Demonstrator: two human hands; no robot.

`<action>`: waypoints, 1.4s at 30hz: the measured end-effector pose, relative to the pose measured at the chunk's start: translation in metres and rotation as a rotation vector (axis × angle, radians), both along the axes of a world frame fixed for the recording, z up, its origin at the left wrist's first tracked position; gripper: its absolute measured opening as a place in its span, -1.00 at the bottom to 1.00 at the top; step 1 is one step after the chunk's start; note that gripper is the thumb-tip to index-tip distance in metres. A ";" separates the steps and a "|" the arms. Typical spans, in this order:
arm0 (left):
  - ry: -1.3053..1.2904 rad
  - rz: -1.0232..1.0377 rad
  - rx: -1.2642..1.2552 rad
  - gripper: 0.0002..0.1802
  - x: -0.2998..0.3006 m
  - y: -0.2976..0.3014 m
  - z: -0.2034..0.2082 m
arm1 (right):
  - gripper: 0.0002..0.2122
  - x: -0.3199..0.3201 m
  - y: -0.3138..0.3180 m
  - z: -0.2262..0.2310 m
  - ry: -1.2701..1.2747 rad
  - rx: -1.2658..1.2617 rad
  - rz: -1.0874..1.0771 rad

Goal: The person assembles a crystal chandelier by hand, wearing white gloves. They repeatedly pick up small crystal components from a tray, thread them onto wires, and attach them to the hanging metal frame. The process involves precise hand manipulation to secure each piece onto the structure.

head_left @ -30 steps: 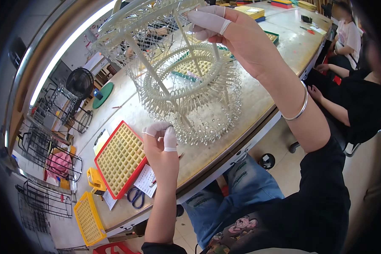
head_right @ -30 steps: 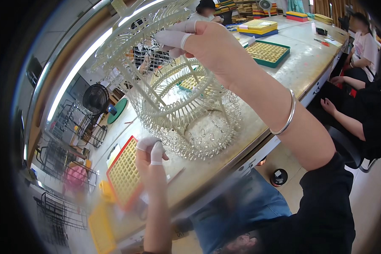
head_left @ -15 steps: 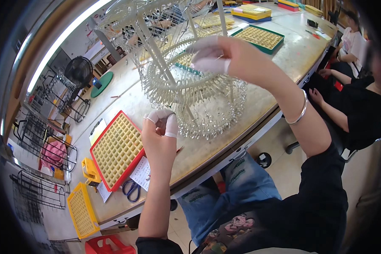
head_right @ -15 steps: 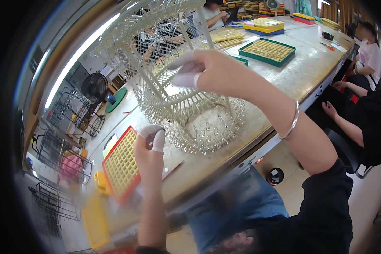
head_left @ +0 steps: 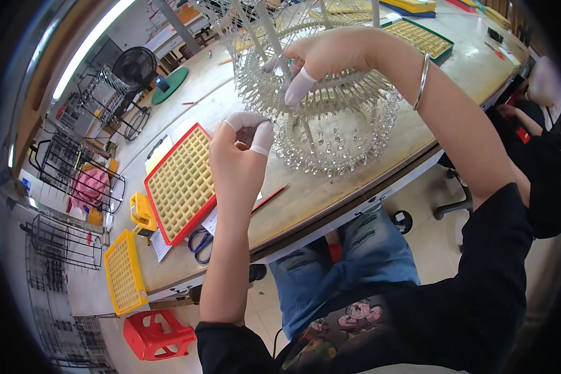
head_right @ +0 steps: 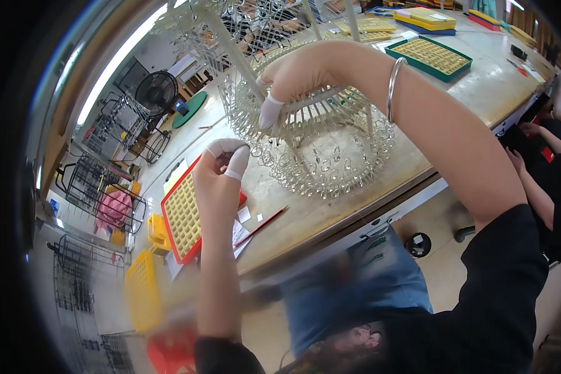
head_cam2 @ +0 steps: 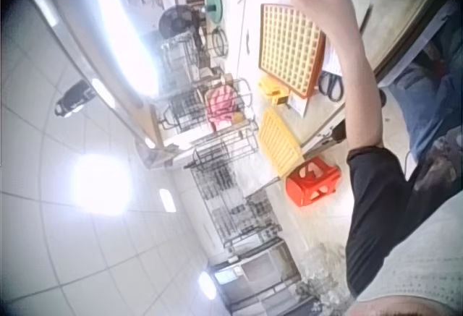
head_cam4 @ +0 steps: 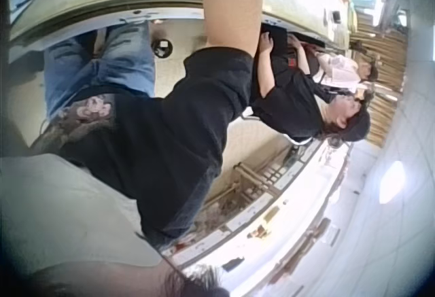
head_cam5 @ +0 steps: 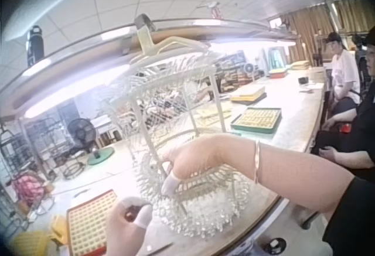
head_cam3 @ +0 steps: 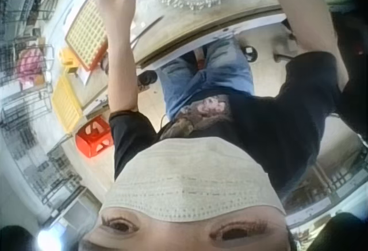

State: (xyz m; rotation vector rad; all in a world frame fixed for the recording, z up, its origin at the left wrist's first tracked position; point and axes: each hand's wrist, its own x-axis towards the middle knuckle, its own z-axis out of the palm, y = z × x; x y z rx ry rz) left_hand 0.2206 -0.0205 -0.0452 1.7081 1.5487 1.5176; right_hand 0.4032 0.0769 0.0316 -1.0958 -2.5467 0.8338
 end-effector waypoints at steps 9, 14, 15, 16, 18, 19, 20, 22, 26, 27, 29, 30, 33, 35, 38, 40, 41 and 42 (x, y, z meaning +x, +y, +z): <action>0.078 0.017 0.001 -0.87 -0.004 0.003 0.003 | -0.60 -0.006 0.025 -0.011 0.104 -0.192 0.052; 0.080 0.011 -0.006 -0.87 -0.007 0.004 0.002 | -0.73 -0.008 0.020 -0.009 0.219 -0.300 0.098; 0.074 0.009 -0.012 -0.87 -0.008 0.004 0.001 | -0.73 -0.008 0.014 -0.006 0.221 -0.306 0.080; 0.061 0.013 -0.002 -0.87 -0.006 0.004 0.001 | -0.74 -0.006 0.010 -0.004 0.223 -0.310 0.057; 0.034 0.022 0.016 -0.88 -0.003 0.004 0.002 | -0.72 -0.004 0.012 -0.003 0.206 -0.306 0.077; 0.041 0.022 0.019 -0.88 -0.003 0.004 0.002 | -0.71 -0.003 0.012 -0.003 0.195 -0.305 0.088; 0.049 0.022 0.021 -0.88 -0.002 0.004 0.001 | -0.70 -0.003 0.012 -0.002 0.190 -0.310 0.095; 0.062 0.028 0.022 -0.88 -0.002 0.004 0.001 | -0.68 -0.004 0.011 -0.002 0.175 -0.321 0.110; 0.080 0.044 0.041 -0.88 -0.004 0.007 0.000 | -0.64 -0.007 0.019 -0.006 0.153 -0.332 0.115; 0.083 0.047 0.052 -0.88 -0.005 0.008 0.001 | -0.62 -0.008 0.026 -0.009 0.147 -0.326 0.122; 0.127 0.043 0.037 -0.87 -0.009 0.009 0.004 | -0.58 -0.010 0.031 -0.015 0.178 -0.335 0.142; 0.149 0.041 0.030 -0.86 -0.010 0.009 0.006 | -0.56 -0.010 0.033 -0.017 0.216 -0.347 0.154; 0.149 0.047 0.014 -0.87 -0.009 0.010 0.006 | -0.55 -0.011 0.030 -0.014 0.206 -0.359 0.129; 0.155 0.039 0.024 -0.87 -0.009 0.010 0.005 | -0.56 -0.010 0.028 -0.012 0.196 -0.364 0.110; 0.166 0.033 0.013 -0.87 -0.007 0.007 0.006 | -0.58 -0.008 0.026 -0.012 0.225 -0.368 0.116; 0.168 0.026 0.011 -0.87 -0.007 0.007 0.005 | -0.59 -0.007 0.023 -0.011 0.228 -0.361 0.132; 0.166 0.021 0.018 -0.87 -0.008 0.010 0.004 | -0.59 -0.008 0.022 -0.010 0.214 -0.354 0.115; 0.164 0.015 0.025 -0.87 -0.008 0.011 0.004 | -0.59 -0.008 0.022 -0.009 0.201 -0.347 0.097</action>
